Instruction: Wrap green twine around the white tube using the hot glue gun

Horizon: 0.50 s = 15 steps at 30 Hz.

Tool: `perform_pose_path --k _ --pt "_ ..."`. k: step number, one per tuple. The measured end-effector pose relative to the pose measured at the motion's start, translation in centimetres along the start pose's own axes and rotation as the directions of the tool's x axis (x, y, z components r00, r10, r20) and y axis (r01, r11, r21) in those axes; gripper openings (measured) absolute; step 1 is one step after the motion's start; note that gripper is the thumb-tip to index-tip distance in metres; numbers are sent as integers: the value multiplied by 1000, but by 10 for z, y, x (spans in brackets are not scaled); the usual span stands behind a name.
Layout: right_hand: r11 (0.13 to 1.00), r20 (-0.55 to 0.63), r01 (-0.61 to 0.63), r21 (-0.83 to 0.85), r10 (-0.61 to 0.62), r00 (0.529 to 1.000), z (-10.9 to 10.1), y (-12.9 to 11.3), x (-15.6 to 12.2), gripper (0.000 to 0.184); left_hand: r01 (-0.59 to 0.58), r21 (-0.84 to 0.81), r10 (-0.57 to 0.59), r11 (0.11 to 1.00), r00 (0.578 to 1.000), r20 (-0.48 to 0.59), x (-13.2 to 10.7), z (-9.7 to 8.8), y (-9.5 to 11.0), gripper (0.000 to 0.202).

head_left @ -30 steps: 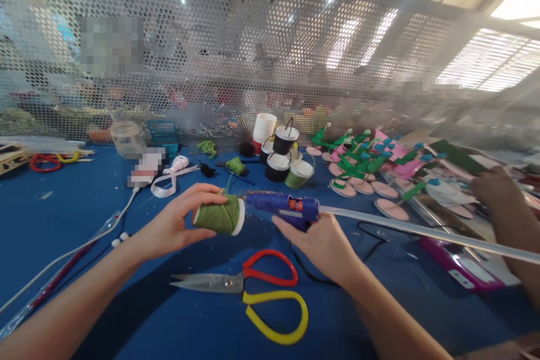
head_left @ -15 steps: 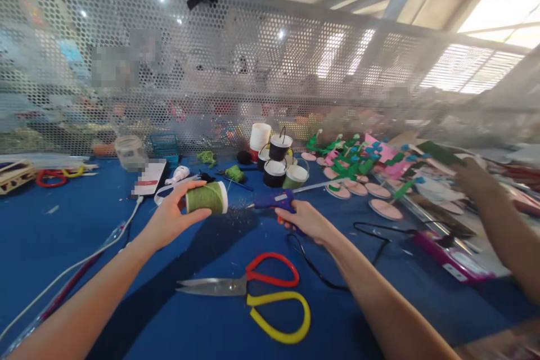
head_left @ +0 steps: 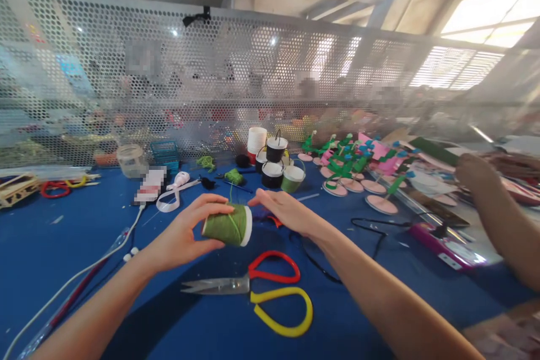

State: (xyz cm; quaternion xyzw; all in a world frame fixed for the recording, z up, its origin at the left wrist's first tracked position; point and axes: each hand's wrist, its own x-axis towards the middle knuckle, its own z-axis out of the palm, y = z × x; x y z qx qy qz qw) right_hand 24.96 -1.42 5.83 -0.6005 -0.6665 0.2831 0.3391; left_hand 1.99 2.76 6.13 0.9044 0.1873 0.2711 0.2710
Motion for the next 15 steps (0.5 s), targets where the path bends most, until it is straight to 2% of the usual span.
perform_pose_path --k 1,3,6,9,15 --pt "995 60 -26 93 20 998 4 -7 3 59 0 9 0 1000 1000 22 0 0 3 42" --pt "950 256 -110 293 33 966 13 -16 10 68 -4 17 3 1000 998 62 -1 1 7 43" --pt "821 399 -241 517 18 917 23 -20 19 72 2 23 -5 1000 994 110 -2 0 11 45" --pt "717 424 -294 632 -2 906 26 -20 22 68 6 61 -12 998 994 105 -3 -1 13 45" --pt "595 338 -211 775 -110 935 26 -18 19 44 -8 104 -5 994 993 119 -3 -1 16 47"
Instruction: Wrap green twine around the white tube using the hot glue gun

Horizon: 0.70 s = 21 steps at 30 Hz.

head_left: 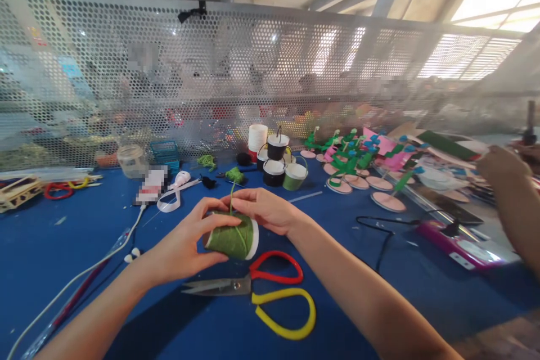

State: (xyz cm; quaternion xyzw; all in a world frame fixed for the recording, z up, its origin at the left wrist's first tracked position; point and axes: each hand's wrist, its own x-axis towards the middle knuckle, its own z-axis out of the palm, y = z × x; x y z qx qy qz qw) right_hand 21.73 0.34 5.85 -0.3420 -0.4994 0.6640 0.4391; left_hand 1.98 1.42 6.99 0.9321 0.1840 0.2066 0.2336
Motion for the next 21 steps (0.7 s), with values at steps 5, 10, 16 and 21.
perform_pose_path --k 5,10,16,21 --pt "993 -172 114 -43 -119 978 -1 2 0 23 20 -35 -20 999 1000 6 0 2 -2 51" --pt "961 -291 239 -141 -271 917 -7 -8 -5 25 122 -252 -145 960 987 -73 3 4 -7 51" --pt "927 -319 285 -243 -353 879 -17 -14 -7 28 266 -451 -307 852 951 -19 6 7 -9 44" --pt "905 -363 302 -301 -401 841 -26 -13 -3 32 362 -555 -396 749 916 63 8 7 -7 43"
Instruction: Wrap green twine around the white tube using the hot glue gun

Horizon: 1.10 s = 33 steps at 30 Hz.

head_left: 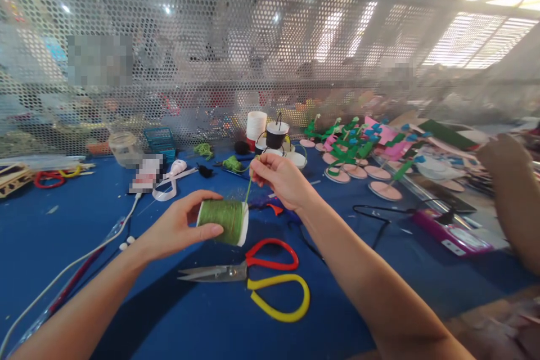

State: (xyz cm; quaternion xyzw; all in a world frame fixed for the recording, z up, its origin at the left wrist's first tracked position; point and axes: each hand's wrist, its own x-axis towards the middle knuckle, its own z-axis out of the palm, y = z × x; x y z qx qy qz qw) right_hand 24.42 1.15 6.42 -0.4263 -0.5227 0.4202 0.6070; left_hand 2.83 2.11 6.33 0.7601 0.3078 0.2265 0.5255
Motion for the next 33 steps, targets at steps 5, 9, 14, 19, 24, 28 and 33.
perform_pose_path --k 5,9,14,19,24,28,33 --pt "998 -29 15 -66 -16 999 -1 3 3 32 36 -8 -36 999 999 13 0 1 1 43" --pt "992 -30 21 -122 -24 999 -1 5 3 30 0 71 -3 997 1000 30 0 1 1 44" --pt "986 -19 10 -168 -14 1000 0 8 3 28 -80 155 71 985 995 63 -1 0 0 44" --pt "984 8 -11 -176 12 1000 2 10 2 26 -188 206 174 960 981 85 -2 -3 -2 46" --pt "976 56 -27 -214 40 998 4 10 0 24 -319 266 305 910 948 91 -2 -5 -5 47" --pt "970 84 -36 -240 58 995 5 9 -2 28 -398 303 389 866 917 93 -3 -6 -4 46" --pt "957 107 -70 -280 104 989 7 9 -4 32 -435 336 440 835 896 66 -3 -5 -2 45"
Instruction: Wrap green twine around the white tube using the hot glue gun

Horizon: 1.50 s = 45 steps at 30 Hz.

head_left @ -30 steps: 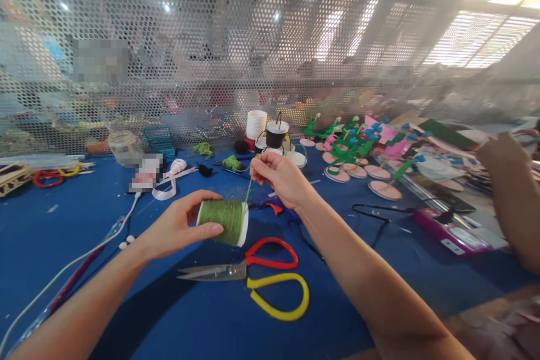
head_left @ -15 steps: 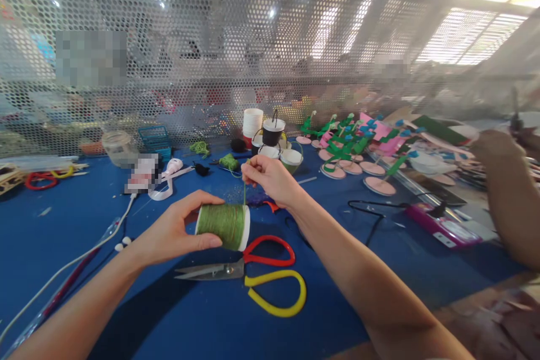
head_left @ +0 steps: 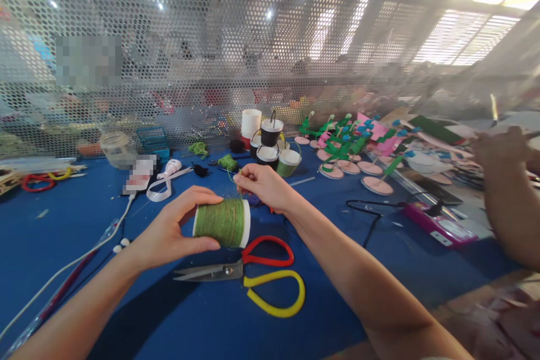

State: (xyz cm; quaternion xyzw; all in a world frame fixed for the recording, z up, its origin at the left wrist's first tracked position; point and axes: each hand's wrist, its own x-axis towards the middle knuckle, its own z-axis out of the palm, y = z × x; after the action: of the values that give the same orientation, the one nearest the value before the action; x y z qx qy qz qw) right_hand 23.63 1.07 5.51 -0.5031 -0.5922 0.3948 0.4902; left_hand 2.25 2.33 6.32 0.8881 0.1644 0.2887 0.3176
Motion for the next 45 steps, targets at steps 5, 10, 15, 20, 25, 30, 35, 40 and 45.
perform_pose_path --k 5,10,15,20,25,30,35,40,45 --pt "999 15 -34 -3 34 999 2 -2 -1 32 -45 -6 45 999 999 -27 0 1 -1 45" --pt "998 42 -53 -43 54 998 3 -4 -1 28 -89 -22 87 996 994 -62 1 3 -2 45" --pt "997 49 -68 -40 70 996 4 -1 -2 26 -107 -60 100 993 989 -108 1 6 -4 45" --pt "993 65 -114 -3 114 991 6 1 -2 33 -118 -78 107 990 985 -133 1 9 -7 46" --pt "987 95 -156 42 151 984 8 2 -1 36 -105 -104 88 989 984 -152 1 11 -8 46" --pt "977 121 -198 82 187 975 9 3 -1 37 -108 -115 87 988 981 -174 1 12 -9 47" --pt "970 120 -214 113 201 972 9 2 -2 36 -145 -25 138 989 975 -175 1 12 -9 46" --pt "972 113 -208 108 196 974 10 1 -2 36 -157 123 172 980 978 -118 -1 10 -9 47" --pt "984 0 -169 -48 169 986 -1 -5 -2 37 -150 180 176 972 974 -141 -2 6 -11 45"
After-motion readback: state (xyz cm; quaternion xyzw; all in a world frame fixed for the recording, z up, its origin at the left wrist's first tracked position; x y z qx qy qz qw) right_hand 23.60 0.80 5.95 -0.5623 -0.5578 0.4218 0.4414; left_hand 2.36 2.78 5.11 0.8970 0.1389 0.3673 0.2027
